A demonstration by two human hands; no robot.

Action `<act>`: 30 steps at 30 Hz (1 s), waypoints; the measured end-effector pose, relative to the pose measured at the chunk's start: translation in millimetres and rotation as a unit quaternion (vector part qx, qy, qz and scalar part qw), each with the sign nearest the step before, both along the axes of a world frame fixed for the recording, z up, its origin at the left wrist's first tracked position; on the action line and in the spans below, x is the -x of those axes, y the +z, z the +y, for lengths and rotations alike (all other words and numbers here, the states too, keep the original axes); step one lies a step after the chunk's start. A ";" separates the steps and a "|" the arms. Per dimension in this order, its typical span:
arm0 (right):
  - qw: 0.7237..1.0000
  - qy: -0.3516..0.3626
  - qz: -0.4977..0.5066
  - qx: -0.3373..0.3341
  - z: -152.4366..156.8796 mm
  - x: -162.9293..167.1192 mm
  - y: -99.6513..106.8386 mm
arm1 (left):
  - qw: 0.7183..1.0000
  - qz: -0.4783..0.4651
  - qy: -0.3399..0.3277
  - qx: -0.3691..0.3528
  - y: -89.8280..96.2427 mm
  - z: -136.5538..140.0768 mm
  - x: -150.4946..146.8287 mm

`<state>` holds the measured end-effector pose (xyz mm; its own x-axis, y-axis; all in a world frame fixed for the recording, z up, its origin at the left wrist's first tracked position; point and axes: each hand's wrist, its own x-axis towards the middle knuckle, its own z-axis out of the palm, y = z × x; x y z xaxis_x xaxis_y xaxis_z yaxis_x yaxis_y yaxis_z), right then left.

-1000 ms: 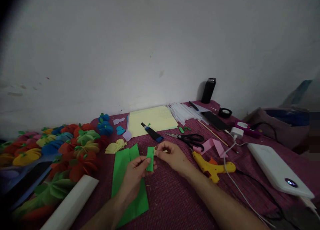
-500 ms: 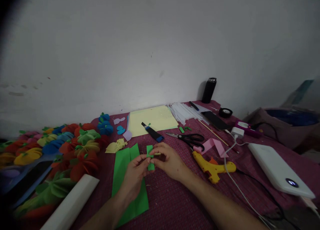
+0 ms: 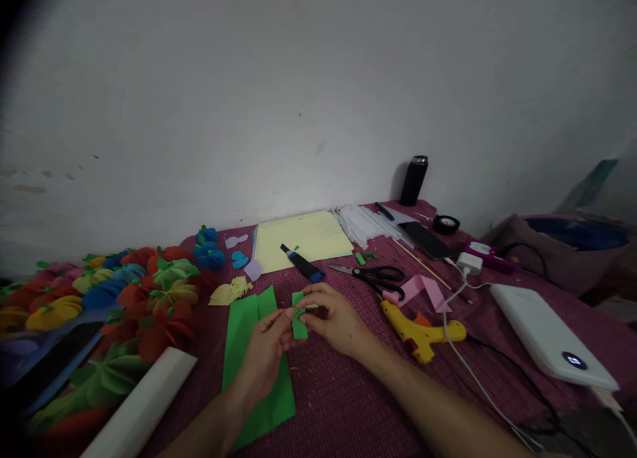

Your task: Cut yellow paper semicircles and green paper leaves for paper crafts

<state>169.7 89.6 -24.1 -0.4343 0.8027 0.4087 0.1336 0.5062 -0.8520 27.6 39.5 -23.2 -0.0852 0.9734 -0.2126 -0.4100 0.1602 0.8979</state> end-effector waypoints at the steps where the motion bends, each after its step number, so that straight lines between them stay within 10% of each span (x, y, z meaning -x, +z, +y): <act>1: 1.000 -0.001 0.000 -0.002 0.2 0.1 0.3 | 1.000 0.002 0.001 0.003 1.1 0.1 0.0; 16: 0.981 0.010 -0.052 0.184 16.9 -16.1 4.6 | 0.984 0.142 0.078 -0.070 -1.1 8.9 13.1; 25: 0.983 -0.007 -0.127 0.133 15.0 -19.4 2.4 | 0.969 0.206 0.067 -0.115 -5.3 8.8 14.0; 30: 0.973 0.076 -0.050 0.210 4.2 -8.6 10.4 | 0.963 0.229 0.057 -0.130 -8.5 8.3 11.6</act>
<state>178.4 93.9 -13.7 -0.5821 0.8131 0.0075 0.1772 0.1358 -0.9748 16.1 47.8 -31.7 -0.2210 0.9676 0.1224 0.0368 -0.1171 0.9924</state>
